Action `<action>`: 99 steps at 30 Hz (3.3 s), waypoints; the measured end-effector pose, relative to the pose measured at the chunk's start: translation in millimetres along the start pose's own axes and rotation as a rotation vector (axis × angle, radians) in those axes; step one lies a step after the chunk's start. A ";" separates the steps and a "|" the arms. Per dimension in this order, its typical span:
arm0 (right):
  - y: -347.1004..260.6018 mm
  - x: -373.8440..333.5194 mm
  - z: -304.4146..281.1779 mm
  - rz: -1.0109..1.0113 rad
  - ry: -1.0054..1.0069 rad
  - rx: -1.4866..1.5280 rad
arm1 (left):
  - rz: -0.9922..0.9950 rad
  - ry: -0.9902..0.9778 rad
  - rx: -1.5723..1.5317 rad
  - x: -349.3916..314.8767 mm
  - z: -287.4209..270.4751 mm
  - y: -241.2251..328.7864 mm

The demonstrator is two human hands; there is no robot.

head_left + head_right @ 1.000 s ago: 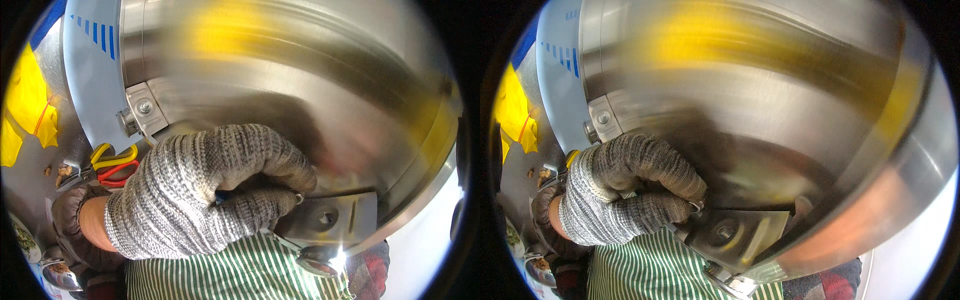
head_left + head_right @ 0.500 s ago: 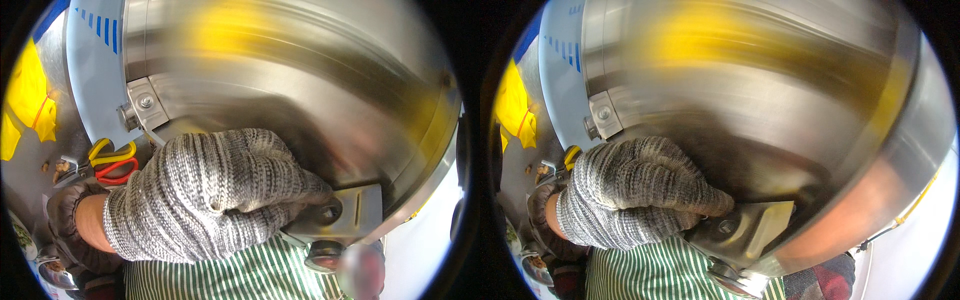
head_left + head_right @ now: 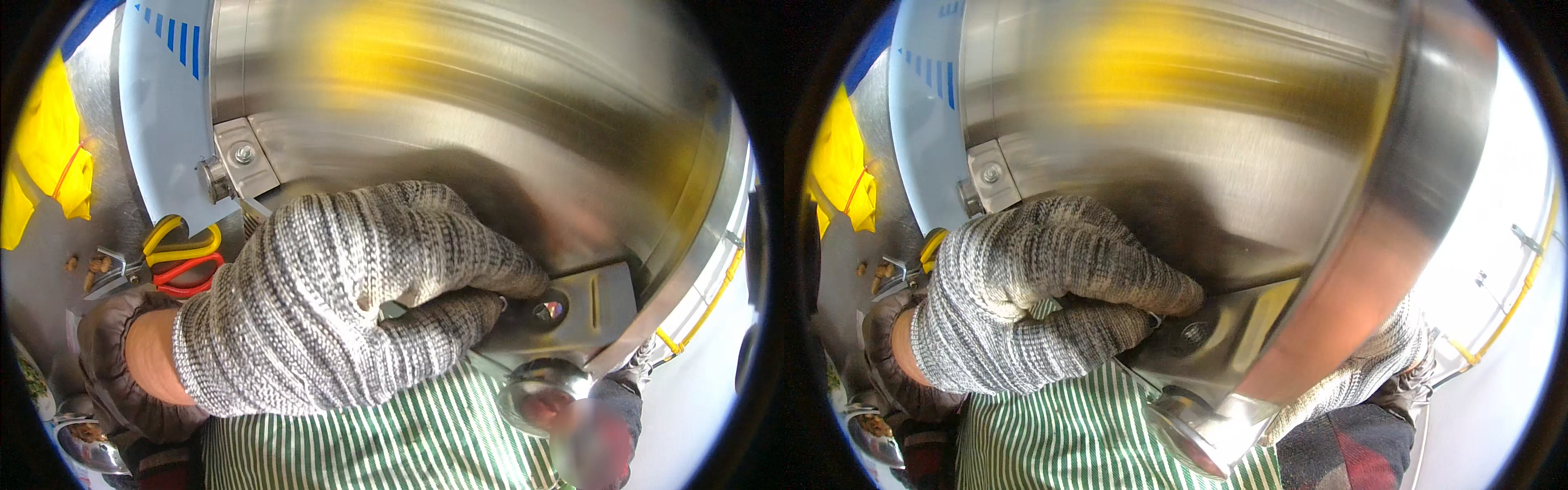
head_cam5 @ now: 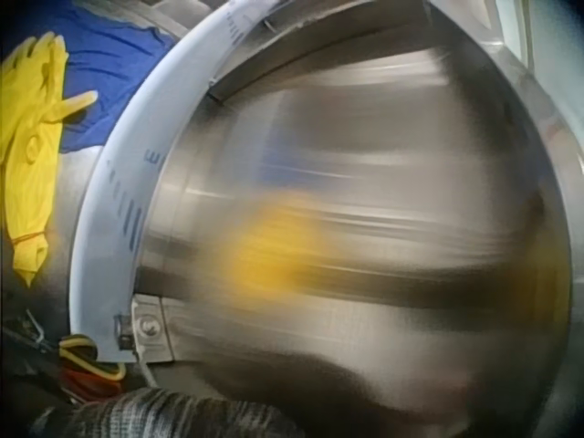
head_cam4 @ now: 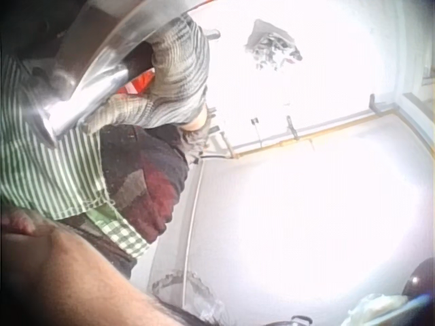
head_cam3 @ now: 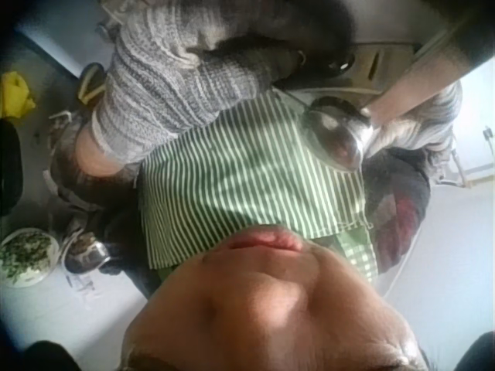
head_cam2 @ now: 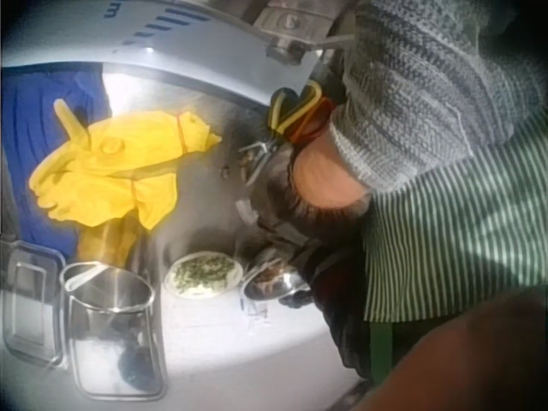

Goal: The person assembles a metal fixture by inserting cylindrical rods into a metal frame and tightening them with a wrench. They then remove protective film from a large metal sheet and place it on the counter.

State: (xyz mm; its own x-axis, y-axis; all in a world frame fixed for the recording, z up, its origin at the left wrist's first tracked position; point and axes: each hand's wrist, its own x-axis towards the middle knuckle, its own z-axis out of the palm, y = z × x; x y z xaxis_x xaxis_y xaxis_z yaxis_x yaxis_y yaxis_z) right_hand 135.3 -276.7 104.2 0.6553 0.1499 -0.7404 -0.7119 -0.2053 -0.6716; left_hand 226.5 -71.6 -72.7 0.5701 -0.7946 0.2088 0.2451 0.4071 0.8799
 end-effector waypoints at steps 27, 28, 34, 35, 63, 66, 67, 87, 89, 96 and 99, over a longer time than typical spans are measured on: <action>-45.4 35.7 15.7 0.002 -0.040 -0.535 | -0.274 0.598 -0.723 -43.0 35.5 70.8; -46.5 31.0 18.2 -0.036 -0.039 -0.464 | -0.307 0.581 -0.648 -47.2 39.8 73.8; -41.8 27.0 20.2 -0.240 0.049 -0.661 | -0.106 0.539 0.074 -44.5 68.3 70.7; -41.2 27.6 18.6 -0.269 0.060 -0.743 | -0.106 0.532 0.099 -44.6 71.3 70.6; -36.2 15.7 -6.3 -0.665 -0.042 -1.210 | -0.058 0.377 0.821 -39.0 89.8 85.1; -33.0 17.4 -4.1 -0.697 0.090 -1.177 | -0.077 0.472 0.676 -36.4 90.1 81.1; -31.8 19.5 -3.4 -0.728 0.134 -1.165 | -0.092 0.498 0.621 -35.7 91.2 80.1; -45.5 36.4 -9.5 -0.270 0.002 -0.877 | -0.153 0.541 0.560 -32.0 89.9 85.5; -44.6 38.7 -10.5 -0.256 -0.013 -0.837 | -0.207 0.527 0.513 -30.1 87.7 88.1; -42.5 44.1 -12.5 -0.155 -0.109 -0.666 | -0.145 0.506 0.472 -28.7 84.2 87.5; -43.8 46.9 -9.2 -0.120 -0.155 -0.515 | -0.135 0.540 0.410 -31.1 84.5 80.6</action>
State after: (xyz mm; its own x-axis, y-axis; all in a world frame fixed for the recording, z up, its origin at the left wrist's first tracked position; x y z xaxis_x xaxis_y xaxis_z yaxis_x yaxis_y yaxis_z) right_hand 199.5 -269.6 99.2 0.6515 0.3343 -0.6811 -0.3932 -0.6189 -0.6799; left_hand 162.2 -52.2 27.8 0.8923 -0.4472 -0.0621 0.0857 0.0326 0.9958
